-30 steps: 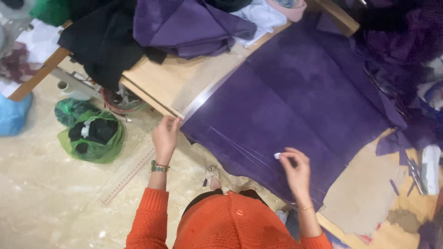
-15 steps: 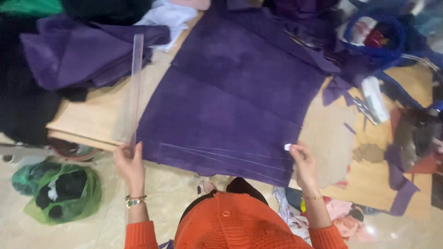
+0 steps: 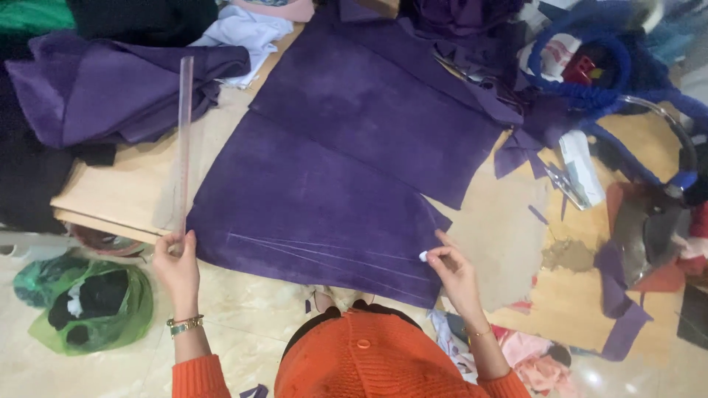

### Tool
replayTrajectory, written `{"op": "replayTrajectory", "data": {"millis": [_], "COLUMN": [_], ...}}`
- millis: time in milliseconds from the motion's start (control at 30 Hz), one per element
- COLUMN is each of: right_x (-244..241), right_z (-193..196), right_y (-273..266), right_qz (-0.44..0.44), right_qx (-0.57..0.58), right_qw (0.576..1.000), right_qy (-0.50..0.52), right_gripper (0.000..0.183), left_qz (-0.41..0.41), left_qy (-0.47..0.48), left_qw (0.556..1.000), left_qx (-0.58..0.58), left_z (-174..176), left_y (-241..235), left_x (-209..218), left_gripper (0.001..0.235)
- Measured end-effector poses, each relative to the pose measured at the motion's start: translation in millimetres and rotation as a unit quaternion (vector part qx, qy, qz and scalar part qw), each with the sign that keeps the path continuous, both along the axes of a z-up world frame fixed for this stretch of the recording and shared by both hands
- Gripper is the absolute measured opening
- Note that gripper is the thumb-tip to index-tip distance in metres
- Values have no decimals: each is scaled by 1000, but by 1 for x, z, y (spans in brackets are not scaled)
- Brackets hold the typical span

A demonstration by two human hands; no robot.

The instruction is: Marking garment patterns on purple fabric using a ruler and tailor's chalk in a factory setting.

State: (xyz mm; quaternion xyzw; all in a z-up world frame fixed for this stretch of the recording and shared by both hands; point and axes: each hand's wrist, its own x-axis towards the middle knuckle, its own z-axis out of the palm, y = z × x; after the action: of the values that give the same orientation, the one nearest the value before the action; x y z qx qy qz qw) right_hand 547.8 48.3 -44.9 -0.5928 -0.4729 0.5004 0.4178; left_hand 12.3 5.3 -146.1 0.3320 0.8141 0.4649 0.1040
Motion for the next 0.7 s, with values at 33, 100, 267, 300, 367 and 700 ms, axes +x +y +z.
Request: {"op": "replayTrajectory", "data": {"millis": [33, 100, 267, 300, 367, 700], "right_x": [-1, -2, 13, 20, 41, 293], "right_z": [1, 2, 9, 11, 34, -8], "right_y": [2, 4, 15, 17, 21, 10], "right_qz": [8, 82, 106, 113, 151, 208], "right_qx": [1, -31, -74, -83, -125, -137], "right_qw": [1000, 995, 991, 990, 980, 957], "right_qy": [1, -53, -26, -11, -26, 151], "right_gripper": [11, 8, 8, 8, 16, 10], "left_qz": [8, -10, -48, -80, -118, -222], "left_qy": [1, -13, -105, -139, -193, -321], "left_qw": [1000, 1000, 993, 987, 974, 907], "left_qx": [1, -16, -25, -24, -8, -155], "left_z": [1, 3, 78, 100, 122, 184], "left_y": [1, 1, -4, -3, -9, -23], "left_x": [1, 4, 53, 66, 72, 100], "left_gripper": [21, 18, 11, 11, 8, 12]}}
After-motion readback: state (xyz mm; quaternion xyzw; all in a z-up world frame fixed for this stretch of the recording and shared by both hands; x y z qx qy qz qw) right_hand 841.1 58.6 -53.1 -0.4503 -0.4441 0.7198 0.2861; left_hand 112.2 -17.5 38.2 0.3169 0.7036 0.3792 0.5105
